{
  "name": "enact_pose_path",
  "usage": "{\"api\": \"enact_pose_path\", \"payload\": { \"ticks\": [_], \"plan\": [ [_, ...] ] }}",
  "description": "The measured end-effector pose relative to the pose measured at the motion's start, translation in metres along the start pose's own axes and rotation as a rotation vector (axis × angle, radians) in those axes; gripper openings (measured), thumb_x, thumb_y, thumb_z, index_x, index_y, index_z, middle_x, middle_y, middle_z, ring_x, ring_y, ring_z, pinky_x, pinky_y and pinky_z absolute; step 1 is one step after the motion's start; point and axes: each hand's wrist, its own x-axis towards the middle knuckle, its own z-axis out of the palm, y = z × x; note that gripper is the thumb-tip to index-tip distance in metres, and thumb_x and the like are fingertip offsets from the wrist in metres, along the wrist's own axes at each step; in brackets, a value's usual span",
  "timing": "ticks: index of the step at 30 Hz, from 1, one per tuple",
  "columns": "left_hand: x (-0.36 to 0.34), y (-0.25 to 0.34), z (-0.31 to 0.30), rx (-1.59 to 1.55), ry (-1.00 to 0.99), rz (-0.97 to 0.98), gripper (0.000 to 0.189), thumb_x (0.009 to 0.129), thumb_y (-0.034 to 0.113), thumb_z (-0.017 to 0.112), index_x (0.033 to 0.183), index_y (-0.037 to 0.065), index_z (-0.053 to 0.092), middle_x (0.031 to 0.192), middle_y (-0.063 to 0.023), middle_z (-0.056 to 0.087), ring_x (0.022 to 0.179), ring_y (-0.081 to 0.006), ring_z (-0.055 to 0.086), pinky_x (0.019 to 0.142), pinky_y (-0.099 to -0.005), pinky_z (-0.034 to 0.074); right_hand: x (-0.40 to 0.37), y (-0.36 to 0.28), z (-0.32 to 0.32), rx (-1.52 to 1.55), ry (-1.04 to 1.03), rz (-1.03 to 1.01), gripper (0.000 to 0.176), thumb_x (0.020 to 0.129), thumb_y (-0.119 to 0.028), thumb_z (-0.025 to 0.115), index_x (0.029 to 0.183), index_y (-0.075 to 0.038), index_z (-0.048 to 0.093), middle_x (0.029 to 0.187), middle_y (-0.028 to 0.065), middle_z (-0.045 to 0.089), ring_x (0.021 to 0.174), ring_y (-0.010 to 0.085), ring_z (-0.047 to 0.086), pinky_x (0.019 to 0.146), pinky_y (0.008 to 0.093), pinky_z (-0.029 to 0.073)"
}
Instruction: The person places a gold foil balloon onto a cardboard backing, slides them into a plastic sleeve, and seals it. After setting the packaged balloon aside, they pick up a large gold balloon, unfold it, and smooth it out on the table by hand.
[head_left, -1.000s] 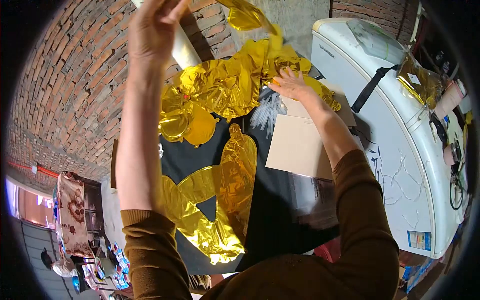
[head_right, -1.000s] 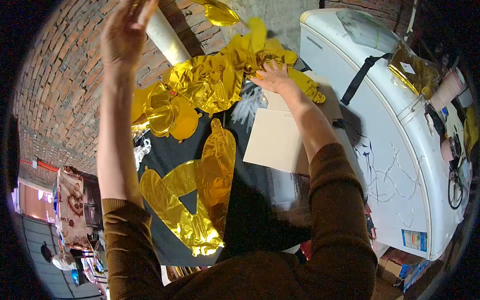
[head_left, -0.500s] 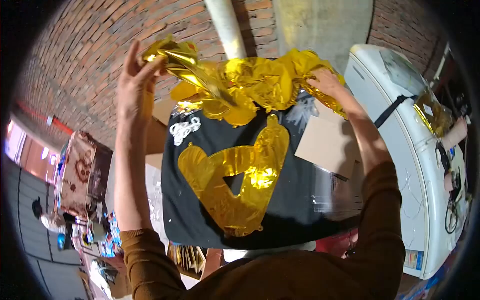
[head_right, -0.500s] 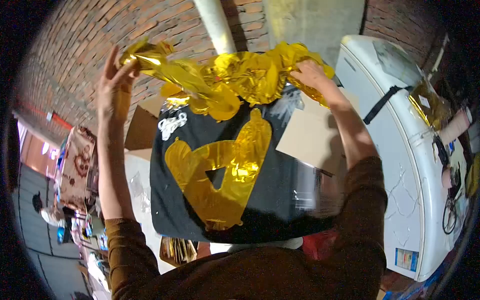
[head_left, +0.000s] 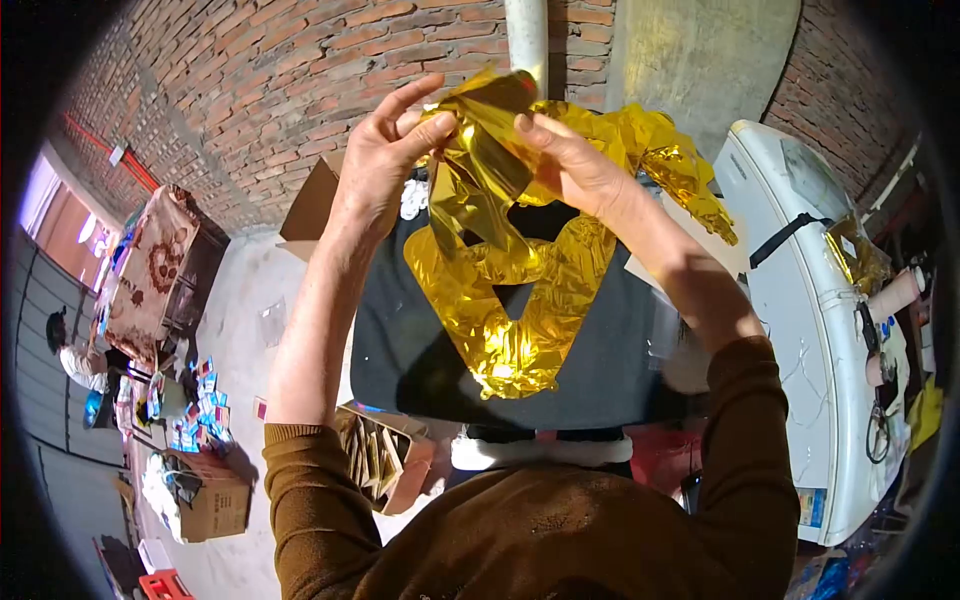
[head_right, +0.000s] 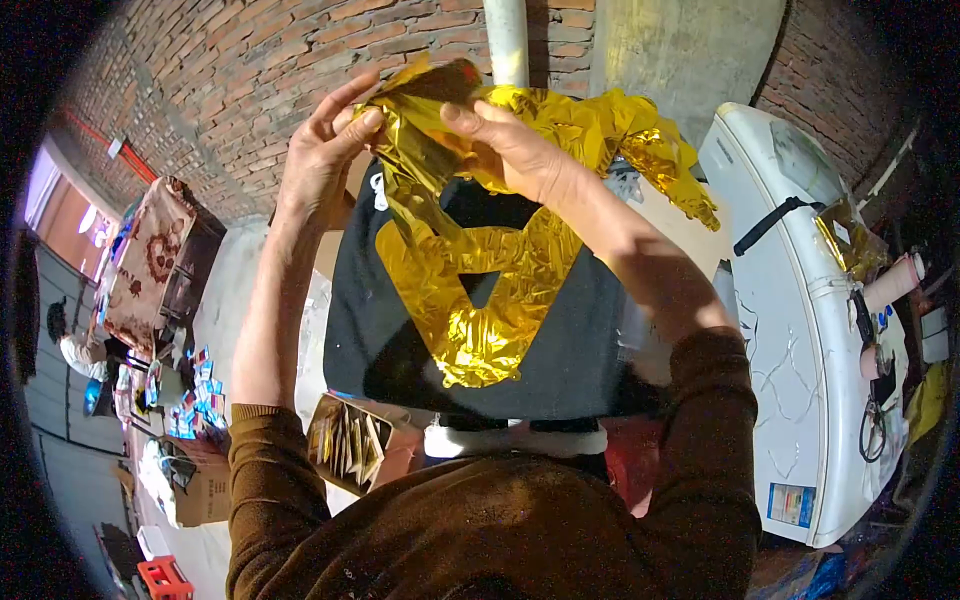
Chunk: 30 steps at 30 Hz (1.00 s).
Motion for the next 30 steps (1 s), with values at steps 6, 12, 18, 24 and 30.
{"api": "enact_pose_path", "payload": {
  "ticks": [6,12,18,24,30],
  "plan": [
    [-0.036,0.031,-0.018,0.154,0.027,-0.060,0.058,0.093,0.023,0.079,0.140,-0.002,0.056,0.099,-0.0046,0.073,0.090,-0.0102,0.065,0.085,-0.0259,0.050,-0.001,-0.056,0.060,-0.454,0.044,-0.123,0.036,0.097,-0.030,0.075,0.116,0.001,0.071,0.103,0.0026,0.075,0.092,0.0087,0.068,0.084,0.0248,0.056],
    [-0.040,0.024,-0.025,0.200,-0.126,-0.194,0.031,0.096,0.030,0.076,0.112,0.004,0.071,0.091,0.0013,0.069,0.074,-0.0067,0.057,0.060,-0.0233,0.045,0.003,-0.065,0.079,-0.741,-0.023,-0.421,0.038,0.099,-0.037,0.072,0.116,-0.003,0.075,0.097,-0.0029,0.072,0.086,0.0035,0.062,0.075,0.0219,0.052],
    [-0.051,0.017,-0.034,0.338,-0.336,-0.387,0.024,0.098,0.033,0.072,0.099,0.009,0.070,0.071,0.0064,0.060,0.054,-0.0021,0.047,0.048,-0.0212,0.035,-0.006,-0.091,0.083,-1.025,0.312,-0.363,0.040,0.098,-0.041,0.071,0.111,-0.004,0.076,0.090,0.0005,0.071,0.082,0.0105,0.064,0.074,0.0252,0.053],
    [-0.072,-0.018,-0.031,0.180,-0.471,-0.603,0.027,0.097,0.034,0.073,0.106,0.008,0.072,0.082,0.0071,0.063,0.051,0.0012,0.042,0.040,-0.0179,0.030,-0.004,-0.112,0.048,-0.588,0.348,-0.190,0.035,0.101,-0.040,0.069,0.084,-0.010,0.069,0.073,-0.0060,0.062,0.061,0.0026,0.053,0.052,0.0221,0.039],
    [-0.075,-0.051,-0.008,0.143,-0.570,-0.743,0.037,0.097,0.034,0.074,0.115,0.001,0.070,0.095,-0.0034,0.073,0.048,-0.0054,0.053,0.043,-0.0225,0.044,-0.006,-0.104,0.049,-0.501,0.365,-0.163,0.032,0.101,-0.037,0.070,0.083,-0.010,0.070,0.073,-0.0059,0.062,0.058,0.0044,0.051,0.053,0.0222,0.038]
  ]
}}
